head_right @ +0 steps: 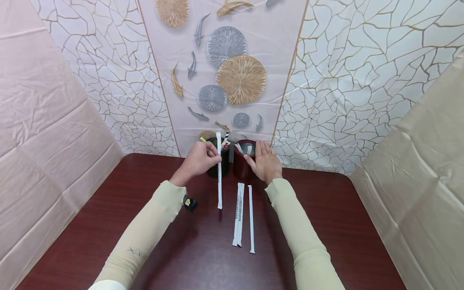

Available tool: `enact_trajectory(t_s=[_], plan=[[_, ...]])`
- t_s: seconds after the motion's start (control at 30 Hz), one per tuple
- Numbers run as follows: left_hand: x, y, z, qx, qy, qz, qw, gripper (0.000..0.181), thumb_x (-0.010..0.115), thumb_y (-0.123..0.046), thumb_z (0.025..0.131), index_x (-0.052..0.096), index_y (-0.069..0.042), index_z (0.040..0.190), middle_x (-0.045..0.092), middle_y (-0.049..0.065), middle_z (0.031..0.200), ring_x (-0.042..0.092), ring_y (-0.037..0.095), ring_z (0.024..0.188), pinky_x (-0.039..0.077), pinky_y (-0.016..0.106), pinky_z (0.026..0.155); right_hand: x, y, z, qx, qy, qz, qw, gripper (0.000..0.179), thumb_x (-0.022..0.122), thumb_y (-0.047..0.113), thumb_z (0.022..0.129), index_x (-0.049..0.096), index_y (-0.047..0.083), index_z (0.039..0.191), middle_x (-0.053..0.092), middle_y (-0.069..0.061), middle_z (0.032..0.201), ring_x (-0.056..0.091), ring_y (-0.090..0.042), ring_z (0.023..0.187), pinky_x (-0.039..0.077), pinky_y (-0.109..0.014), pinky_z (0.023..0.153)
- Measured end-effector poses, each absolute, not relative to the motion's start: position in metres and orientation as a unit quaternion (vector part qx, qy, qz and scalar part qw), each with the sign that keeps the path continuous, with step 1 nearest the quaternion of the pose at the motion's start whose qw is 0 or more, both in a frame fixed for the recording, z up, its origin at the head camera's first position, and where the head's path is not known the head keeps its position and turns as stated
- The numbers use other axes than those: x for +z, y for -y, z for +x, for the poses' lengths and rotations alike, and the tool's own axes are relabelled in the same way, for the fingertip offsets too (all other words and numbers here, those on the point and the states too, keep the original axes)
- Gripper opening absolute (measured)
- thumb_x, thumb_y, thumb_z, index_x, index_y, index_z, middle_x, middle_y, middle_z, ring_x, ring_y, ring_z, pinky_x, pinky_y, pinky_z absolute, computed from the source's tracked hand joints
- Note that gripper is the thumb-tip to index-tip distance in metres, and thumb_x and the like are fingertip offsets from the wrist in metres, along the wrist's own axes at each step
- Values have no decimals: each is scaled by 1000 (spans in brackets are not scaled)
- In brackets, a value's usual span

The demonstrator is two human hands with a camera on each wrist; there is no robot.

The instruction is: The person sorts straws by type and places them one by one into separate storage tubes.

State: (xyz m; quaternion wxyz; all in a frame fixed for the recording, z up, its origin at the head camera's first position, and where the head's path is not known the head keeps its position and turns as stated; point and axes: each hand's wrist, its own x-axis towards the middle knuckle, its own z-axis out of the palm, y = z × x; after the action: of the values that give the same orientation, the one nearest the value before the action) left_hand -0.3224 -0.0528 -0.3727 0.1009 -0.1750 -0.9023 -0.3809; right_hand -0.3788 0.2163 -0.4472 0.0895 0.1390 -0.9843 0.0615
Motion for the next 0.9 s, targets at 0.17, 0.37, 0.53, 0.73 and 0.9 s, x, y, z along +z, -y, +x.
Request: enact_trajectory(t_s=[0.17, 0.37, 0.53, 0.73, 0.9], plan=[[-347, 52, -328, -384, 891, -179, 164, 12, 78, -20, 87, 74, -10, 82, 79, 3, 78, 71, 15, 72, 56, 28, 68, -447, -216, -379, 56, 984, 141, 91, 89, 24, 64, 111, 16, -4, 167, 19, -25, 175, 19, -41, 164, 21, -54, 133], [-317, 49, -333, -384, 868, -193, 247, 8, 76, -16, 85, 72, -10, 81, 78, 3, 76, 72, 15, 71, 56, 30, 68, -447, -217, -379, 52, 985, 141, 89, 89, 24, 64, 111, 15, -4, 168, 18, -24, 175, 18, -40, 164, 21, -53, 134], [-300, 46, -334, -383, 854, -199, 290, 9, 75, -17, 87, 70, -9, 83, 79, 3, 77, 75, 17, 73, 58, 34, 74, -447, -217, -379, 49, 984, 143, 90, 89, 24, 65, 111, 15, -4, 167, 18, -25, 175, 19, -41, 164, 22, -54, 133], [-291, 43, -334, -382, 845, -202, 315, 7, 72, -15, 88, 68, -9, 86, 80, 4, 80, 76, 16, 74, 59, 35, 78, -447, -216, -379, 50, 985, 141, 87, 89, 24, 64, 111, 14, -4, 168, 17, -25, 175, 18, -41, 164, 21, -54, 133], [-289, 38, -335, -388, 841, -198, 320, 7, 72, -15, 89, 69, -9, 87, 81, 4, 83, 78, 16, 77, 60, 35, 81, -446, -216, -379, 49, 985, 142, 89, 88, 24, 63, 111, 16, -5, 167, 19, -26, 175, 20, -41, 164, 21, -54, 133]])
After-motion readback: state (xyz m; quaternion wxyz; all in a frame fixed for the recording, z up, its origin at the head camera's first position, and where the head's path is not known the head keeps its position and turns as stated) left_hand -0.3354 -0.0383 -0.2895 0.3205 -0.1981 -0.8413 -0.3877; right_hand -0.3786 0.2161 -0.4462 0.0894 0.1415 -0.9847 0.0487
